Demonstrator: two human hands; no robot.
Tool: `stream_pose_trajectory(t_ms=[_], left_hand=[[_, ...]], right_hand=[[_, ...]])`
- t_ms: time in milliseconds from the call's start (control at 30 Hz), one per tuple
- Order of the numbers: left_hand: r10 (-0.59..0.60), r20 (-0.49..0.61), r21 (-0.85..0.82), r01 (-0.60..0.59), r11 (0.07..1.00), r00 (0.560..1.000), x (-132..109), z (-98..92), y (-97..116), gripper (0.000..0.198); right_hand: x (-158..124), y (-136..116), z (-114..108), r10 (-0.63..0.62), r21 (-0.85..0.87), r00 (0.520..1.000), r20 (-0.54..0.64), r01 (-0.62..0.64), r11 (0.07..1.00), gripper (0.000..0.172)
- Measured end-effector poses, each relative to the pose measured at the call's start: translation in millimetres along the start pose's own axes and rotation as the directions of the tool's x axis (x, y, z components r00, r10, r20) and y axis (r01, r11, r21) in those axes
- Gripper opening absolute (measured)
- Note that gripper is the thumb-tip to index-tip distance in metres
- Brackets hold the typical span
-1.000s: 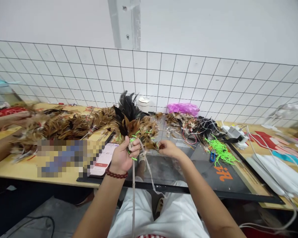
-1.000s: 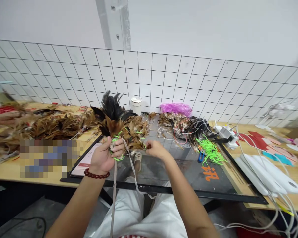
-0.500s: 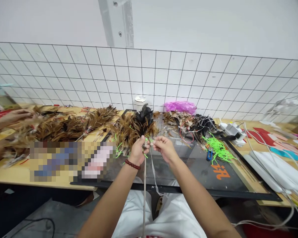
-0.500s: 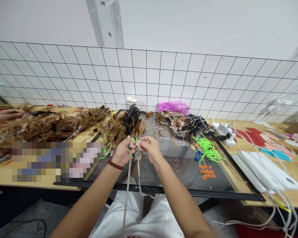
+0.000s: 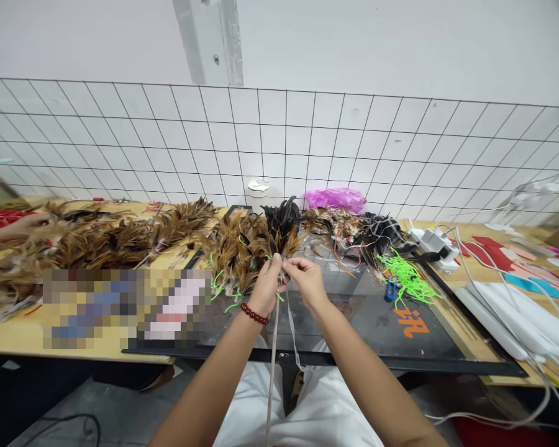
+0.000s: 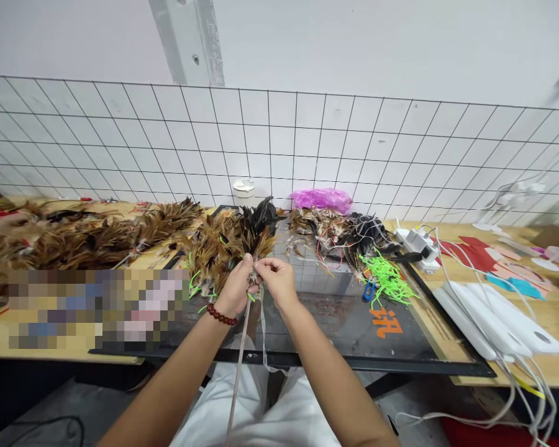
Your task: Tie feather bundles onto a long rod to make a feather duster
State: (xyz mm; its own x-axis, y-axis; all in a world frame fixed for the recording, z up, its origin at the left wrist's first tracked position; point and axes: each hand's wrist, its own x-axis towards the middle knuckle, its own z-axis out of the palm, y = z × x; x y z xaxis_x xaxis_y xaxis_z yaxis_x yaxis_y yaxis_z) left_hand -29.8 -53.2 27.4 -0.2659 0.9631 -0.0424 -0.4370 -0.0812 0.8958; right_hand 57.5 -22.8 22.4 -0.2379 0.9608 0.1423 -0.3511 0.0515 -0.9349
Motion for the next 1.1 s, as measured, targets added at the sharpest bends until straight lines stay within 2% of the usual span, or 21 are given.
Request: stream_pose_trajectory(t_ms=[133,233,333,400,433,500,567,633,700,833,933,1000,1100], left_hand=[[-0.033,0.1,-0.019,0.035,0.999,0.994,-5.2,-1.4,5.4,0.047],[-0.068,0.15,-0.07,0.08,0.994,0.986,-8.0,-3.9,11.0,0.043],[-0.124,0.218,-0.144,0.157,0.977,0.968,-9.3,-7.6,19.6,0.041],[-0.147,0.257,-0.187,0.198,0.962,0.955,-8.7,-10.9,26.7,0.041],[-0.15,0.269,-0.202,0.208,0.957,0.951,-7.6,-13.1,30.5,0.041],[-0.171,0.289,-0.205,0.236,0.95,0.942,-4.1,-19.2,38.1,0.041],[-0.25,0.338,-0.179,0.323,0.929,0.907,0.2,-28.0,45.9,0.041],[-0.315,0.39,-0.19,0.411,0.892,0.865,3.4,-38.9,53.8,0.04],[-0.303,0.407,-0.273,0.432,0.86,0.862,3.8,-50.0,61.3,0.037],[-0.248,0.351,-0.402,0.385,0.831,0.903,-1.9,-64.7,71.0,0.034],[-0.277,0.308,-0.292,0.367,0.883,0.91,-7.0,-64.6,72.2,0.031],[-0.273,0.231,-0.096,0.302,0.949,0.934,-9.7,-59.9,70.4,0.032],[-0.134,0.095,0.228,0.109,0.967,0.986,-11.4,-51.8,66.2,0.036]], right_hand=[[-1.8,-2.1,-2.9,0.048,-0.001,0.999,-0.02,-0.048,0.999,0.017],[-0.7,-1.8,-6.6,0.022,0.005,1.0,-0.01,-0.022,1.0,0.013],[1.6,-0.4,-11.4,0.002,0.028,0.998,-0.064,-0.001,1.0,0.017],[1.5,-0.5,-13.8,0.039,0.03,0.996,-0.08,-0.037,0.999,0.023],[0.6,-1.2,-14.3,0.075,0.031,0.996,-0.044,-0.073,0.997,0.027],[-3.0,-3.7,-13.8,0.18,0.04,0.975,0.134,-0.186,0.982,0.034],[-7.4,-6.6,-11.9,0.265,0.029,0.897,0.353,-0.294,0.955,0.043],[-10.6,-8.5,-9.8,0.284,0.006,0.833,0.476,-0.326,0.945,0.045],[-11.3,-9.1,-8.5,0.251,0.001,0.837,0.486,-0.287,0.958,0.04],[-8.3,-7.2,-8.9,0.19,-0.001,0.883,0.43,-0.21,0.978,0.041],[-6.5,-4.7,-10.0,0.172,-0.037,0.899,0.404,-0.172,0.984,0.041],[-6.2,-2.7,-9.9,0.164,-0.076,0.908,0.386,-0.146,0.986,0.042],[-7.2,0.5,-7.5,0.11,-0.163,0.928,0.357,-0.054,0.985,0.042]])
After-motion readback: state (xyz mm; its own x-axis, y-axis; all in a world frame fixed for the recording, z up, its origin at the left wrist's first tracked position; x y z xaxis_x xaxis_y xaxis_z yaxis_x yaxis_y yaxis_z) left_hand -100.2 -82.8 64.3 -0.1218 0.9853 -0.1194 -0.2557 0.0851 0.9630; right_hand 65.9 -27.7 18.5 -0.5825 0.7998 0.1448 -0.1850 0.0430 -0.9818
